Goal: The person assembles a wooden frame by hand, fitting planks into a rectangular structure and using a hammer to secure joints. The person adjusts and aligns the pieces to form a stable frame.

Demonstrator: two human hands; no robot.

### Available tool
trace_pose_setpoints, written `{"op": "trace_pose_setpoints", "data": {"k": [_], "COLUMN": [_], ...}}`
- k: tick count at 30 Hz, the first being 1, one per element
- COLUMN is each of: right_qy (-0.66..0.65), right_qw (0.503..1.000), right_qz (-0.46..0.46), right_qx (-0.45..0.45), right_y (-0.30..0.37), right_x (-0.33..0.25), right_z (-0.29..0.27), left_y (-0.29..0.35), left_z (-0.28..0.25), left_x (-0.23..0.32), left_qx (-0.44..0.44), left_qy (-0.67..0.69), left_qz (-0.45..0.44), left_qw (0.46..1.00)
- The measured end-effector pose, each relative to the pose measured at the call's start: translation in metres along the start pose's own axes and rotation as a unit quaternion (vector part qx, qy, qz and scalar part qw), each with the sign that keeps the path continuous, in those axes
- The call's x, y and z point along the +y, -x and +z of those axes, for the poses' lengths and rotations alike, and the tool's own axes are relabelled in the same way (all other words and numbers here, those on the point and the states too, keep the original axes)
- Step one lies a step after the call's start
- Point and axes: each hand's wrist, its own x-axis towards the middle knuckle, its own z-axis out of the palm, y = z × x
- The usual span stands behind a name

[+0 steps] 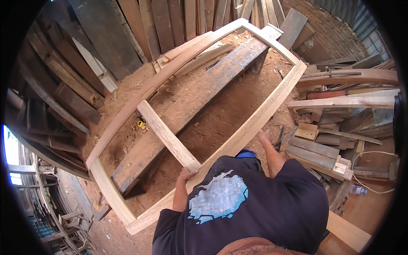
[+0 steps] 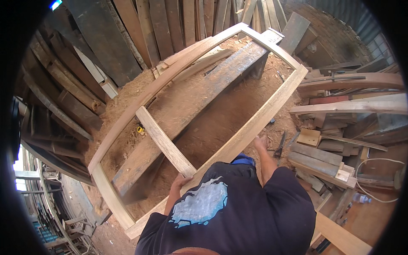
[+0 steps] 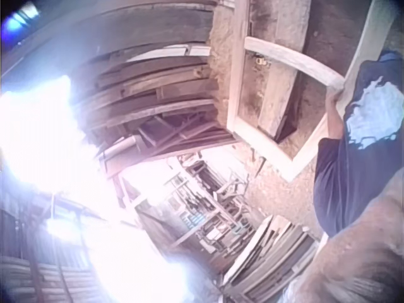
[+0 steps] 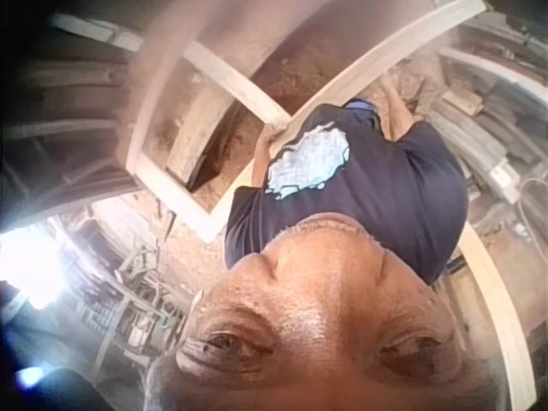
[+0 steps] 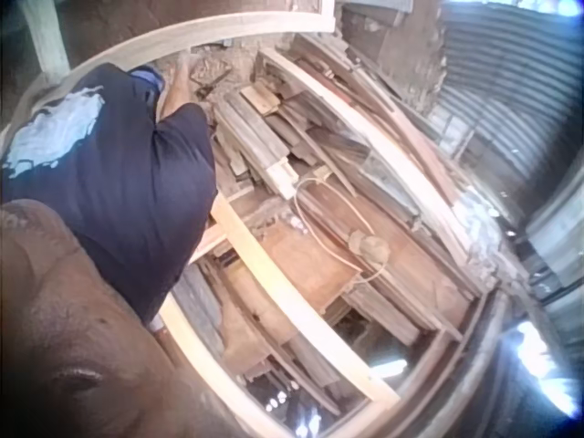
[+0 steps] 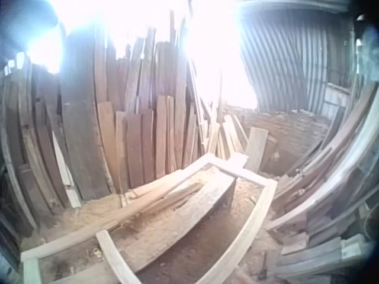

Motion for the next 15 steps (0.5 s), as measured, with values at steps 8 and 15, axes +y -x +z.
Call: {"op": "trace_pose_setpoints", "data": {"k": [8, 15], "right_qy": [-0.316, -0.263], "right_qw": [0.928, 0.940], "right_qz": [0.060, 0.039], "right_qx": [-0.190, -0.211], "right_y": [-0.032, -0.041], "right_x": [0.012, 0.013], "right_z": [0.088, 0.069], "left_y": [-0.004, 0.000], "left_z": [0.001, -0.004], "left_x": [-0.002, 0.011], "left_qx": [-0.037, -0.041], "left_qy": [0.068, 0.013], "left_qz": [0.074, 0.028], "left_qw": [0.994, 0.999]}}
